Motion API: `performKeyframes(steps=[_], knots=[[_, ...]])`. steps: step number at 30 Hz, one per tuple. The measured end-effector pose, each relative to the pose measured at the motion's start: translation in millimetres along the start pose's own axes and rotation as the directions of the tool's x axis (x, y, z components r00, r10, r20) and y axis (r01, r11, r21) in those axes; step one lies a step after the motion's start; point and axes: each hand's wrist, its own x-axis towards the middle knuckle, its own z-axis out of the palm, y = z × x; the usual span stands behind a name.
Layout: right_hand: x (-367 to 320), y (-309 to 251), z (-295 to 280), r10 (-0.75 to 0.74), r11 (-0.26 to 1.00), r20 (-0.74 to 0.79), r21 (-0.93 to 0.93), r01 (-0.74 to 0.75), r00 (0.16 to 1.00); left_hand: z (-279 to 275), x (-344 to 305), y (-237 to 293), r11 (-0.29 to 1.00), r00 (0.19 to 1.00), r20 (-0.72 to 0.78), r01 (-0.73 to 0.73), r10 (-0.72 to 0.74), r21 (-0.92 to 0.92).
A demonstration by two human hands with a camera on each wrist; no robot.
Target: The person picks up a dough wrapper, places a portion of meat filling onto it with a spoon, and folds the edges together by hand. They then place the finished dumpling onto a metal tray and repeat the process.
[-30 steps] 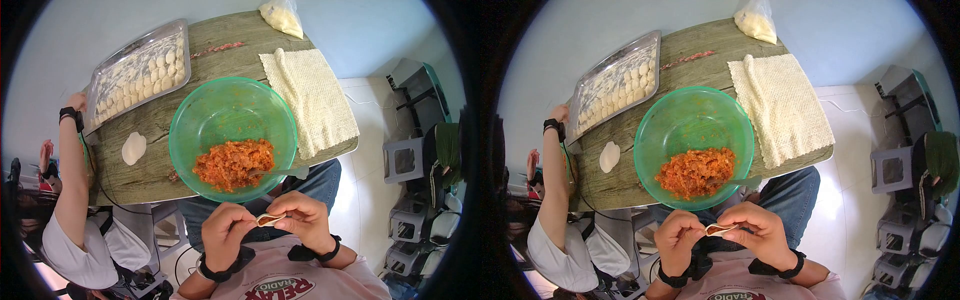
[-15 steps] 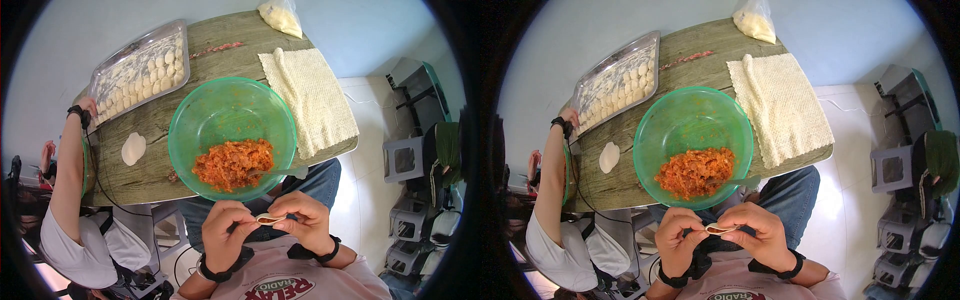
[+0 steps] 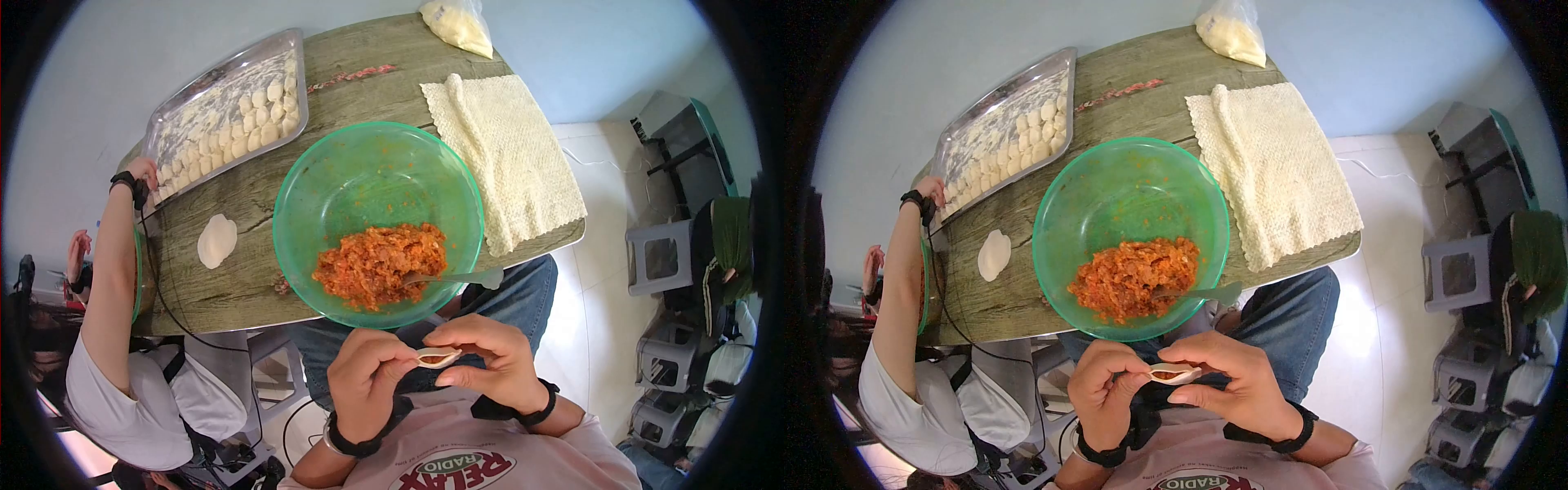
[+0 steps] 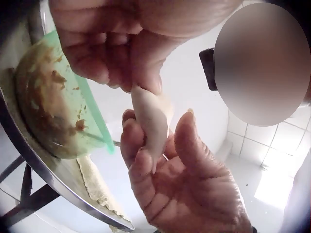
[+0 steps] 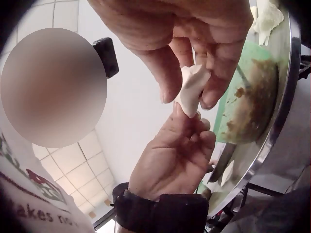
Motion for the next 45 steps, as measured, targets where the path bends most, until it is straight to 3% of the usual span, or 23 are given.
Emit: performKeyframes(steps=[7,15,24,26,45], knots=[[-2,2,4,0.013,0.998,-0.062,-0.067,-0.017,0.998,-1,3,3,0.991,0.996,0.030,-0.091,0.089,0.094],[1,-5,5,-0.144,0.948,-0.032,-0.291,0.128,0.989,0,1,-2,0.989,0.996,0.027,-0.091,0.089,0.113],[2,-3,9,-0.183,0.922,-0.089,-0.362,0.140,0.979,-2,5,3,0.995,0.997,0.075,-0.037,0.030,0.091],[2,-5,8,-0.197,0.918,-0.060,-0.362,0.163,0.979,-3,5,4,0.984,0.990,0.108,-0.104,0.089,0.143],[4,-3,11,-0.269,0.890,-0.021,-0.387,0.241,0.963,0,0,-7,0.982,0.993,0.042,-0.119,0.114,0.146]])
